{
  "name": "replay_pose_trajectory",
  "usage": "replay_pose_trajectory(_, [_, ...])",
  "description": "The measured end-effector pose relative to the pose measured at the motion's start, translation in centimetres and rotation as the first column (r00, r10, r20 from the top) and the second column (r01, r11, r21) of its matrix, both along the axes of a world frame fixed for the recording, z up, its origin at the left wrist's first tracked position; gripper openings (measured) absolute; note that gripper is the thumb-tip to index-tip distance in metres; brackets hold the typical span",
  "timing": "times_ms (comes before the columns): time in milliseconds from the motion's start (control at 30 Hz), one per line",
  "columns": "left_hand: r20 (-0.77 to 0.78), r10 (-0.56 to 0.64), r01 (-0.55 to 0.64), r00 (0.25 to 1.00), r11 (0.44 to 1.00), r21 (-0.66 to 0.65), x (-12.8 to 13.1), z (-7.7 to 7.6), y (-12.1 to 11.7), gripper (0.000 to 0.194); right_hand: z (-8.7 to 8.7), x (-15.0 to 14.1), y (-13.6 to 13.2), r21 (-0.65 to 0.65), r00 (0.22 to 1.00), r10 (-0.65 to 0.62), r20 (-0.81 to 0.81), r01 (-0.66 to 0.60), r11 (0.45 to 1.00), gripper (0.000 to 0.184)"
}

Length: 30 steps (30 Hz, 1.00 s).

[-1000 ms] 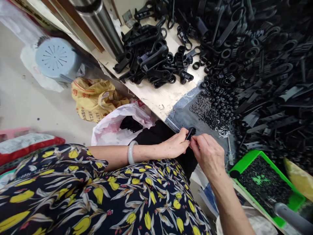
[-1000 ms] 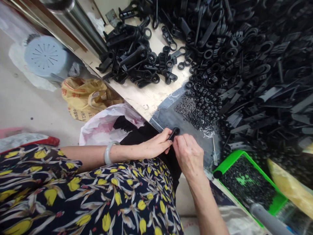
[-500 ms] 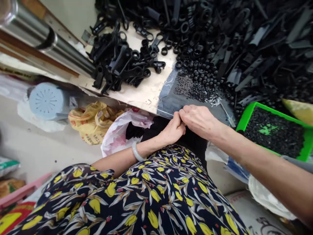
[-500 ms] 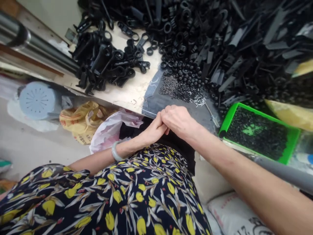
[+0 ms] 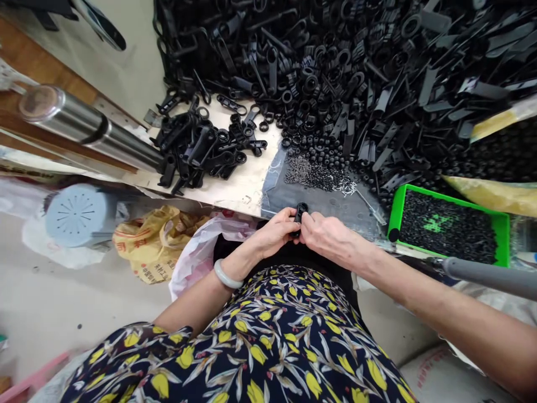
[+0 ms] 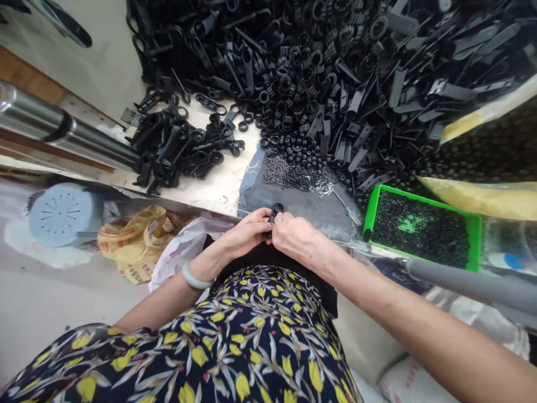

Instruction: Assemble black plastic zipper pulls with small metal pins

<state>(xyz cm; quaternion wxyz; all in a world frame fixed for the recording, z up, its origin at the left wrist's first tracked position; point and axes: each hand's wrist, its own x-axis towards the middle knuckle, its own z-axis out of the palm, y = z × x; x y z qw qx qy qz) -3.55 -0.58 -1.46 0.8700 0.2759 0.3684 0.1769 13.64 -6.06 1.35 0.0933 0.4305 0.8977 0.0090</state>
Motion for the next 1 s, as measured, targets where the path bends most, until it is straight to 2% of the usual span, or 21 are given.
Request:
replay_pose_trajectory(167, [-0.008,0.000,0.000,1.000,0.999,0.040,0.1,0.0,-0.2,0.033,0.2,0.3,-0.4,-0.057,0.999,-0.036,0.018,0.037,0.998,0.020])
replay_pose_trajectory(300, [-0.059,0.001,0.004,0.998,0.997,0.071,0.6,0.1,-0.5,0.024,0.0,0.7,-1.3,0.028,0.997,-0.078,0.015,0.077,0.997,0.036])
replay_pose_trajectory(433, [-0.138,0.057,-0.039,0.989,0.991,0.131,1.4,-0.2,-1.1,0.013,-0.3,1.1,-1.8,0.063,0.996,-0.087,-0.035,0.089,0.994,0.045])
replay_pose_trajectory(567, [-0.195,0.105,-0.057,0.975,0.970,0.234,1.9,-0.8,-1.8,0.016,-0.1,1.2,-1.5,0.061,0.990,-0.084,-0.110,0.091,0.994,0.037])
replay_pose_trajectory(667, [-0.179,0.119,-0.068,0.977,0.960,0.271,2.0,-1.3,-2.1,0.019,0.1,1.4,-1.1,0.051,0.971,-0.117,-0.210,0.130,0.990,0.033])
replay_pose_trajectory(767, [-0.130,0.143,-0.102,0.981,0.955,0.277,1.9,-1.7,-2.2,0.023,-0.2,1.8,-0.6,-0.037,0.886,-0.220,-0.408,0.225,0.974,0.030])
replay_pose_trajectory(867, [-0.116,0.142,-0.104,0.983,0.951,0.290,1.9,-1.6,-2.3,0.025,-0.9,2.4,0.2,-0.175,0.697,-0.378,-0.609,0.346,0.922,0.024])
replay_pose_trajectory(933, [-0.123,0.140,-0.098,0.982,0.948,0.302,1.9,-1.4,-2.3,0.023,-1.1,2.6,0.8,-0.257,0.595,-0.460,-0.660,0.397,0.881,0.019])
replay_pose_trajectory(1000, [-0.134,0.145,-0.097,0.980,0.945,0.312,2.0,-1.3,-2.3,0.021,-1.2,2.6,1.3,-0.314,0.566,-0.502,-0.654,0.400,0.861,0.016])
